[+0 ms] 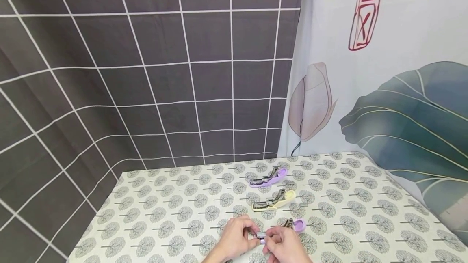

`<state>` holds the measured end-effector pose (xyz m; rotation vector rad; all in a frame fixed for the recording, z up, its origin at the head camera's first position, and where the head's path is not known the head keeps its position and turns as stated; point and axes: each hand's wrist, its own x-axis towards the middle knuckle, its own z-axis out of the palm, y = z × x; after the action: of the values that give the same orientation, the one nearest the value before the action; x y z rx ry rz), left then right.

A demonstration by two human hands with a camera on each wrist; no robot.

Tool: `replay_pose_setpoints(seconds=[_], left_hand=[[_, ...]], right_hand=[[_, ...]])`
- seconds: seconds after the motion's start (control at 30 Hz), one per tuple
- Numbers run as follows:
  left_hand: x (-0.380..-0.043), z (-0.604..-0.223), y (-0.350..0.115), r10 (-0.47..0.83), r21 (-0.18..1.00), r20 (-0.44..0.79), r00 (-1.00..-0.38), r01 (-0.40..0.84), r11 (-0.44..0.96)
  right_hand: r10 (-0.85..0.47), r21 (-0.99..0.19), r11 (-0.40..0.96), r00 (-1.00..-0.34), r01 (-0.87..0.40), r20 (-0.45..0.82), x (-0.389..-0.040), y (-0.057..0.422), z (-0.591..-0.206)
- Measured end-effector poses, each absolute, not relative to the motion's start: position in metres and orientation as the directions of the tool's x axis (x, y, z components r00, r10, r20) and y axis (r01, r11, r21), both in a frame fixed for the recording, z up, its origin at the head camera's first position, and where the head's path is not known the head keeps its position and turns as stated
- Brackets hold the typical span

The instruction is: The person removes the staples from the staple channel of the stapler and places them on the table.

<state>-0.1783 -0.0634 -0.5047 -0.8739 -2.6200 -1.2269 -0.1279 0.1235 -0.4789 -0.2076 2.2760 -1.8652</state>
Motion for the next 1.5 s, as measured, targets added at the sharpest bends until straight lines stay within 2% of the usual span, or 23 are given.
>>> replay_pose_setpoints(seconds=[0.33, 0.8, 1.5], left_hand=[[-0.176, -0.503, -0.064, 0.446, 0.672, 0.333, -0.831, 0.541, 0.506], [-0.174, -0.503, -0.065, 0.439, 0.667, 0.321, -0.839, 0.529, 0.524], [-0.177, -0.504, -0.063, 0.461, 0.665, 0.352, -0.815, 0.564, 0.489]], right_hand=[[-0.199, -0.985, 0.169, -0.979, 0.016, -0.050, -0.128, 0.121, -0.485], [-0.137, -0.928, 0.353, -0.987, -0.122, 0.078, -0.130, 0.111, -0.490], [-0.160, -0.932, 0.339, -0.984, -0.131, 0.081, -0.133, 0.114, -0.493]])
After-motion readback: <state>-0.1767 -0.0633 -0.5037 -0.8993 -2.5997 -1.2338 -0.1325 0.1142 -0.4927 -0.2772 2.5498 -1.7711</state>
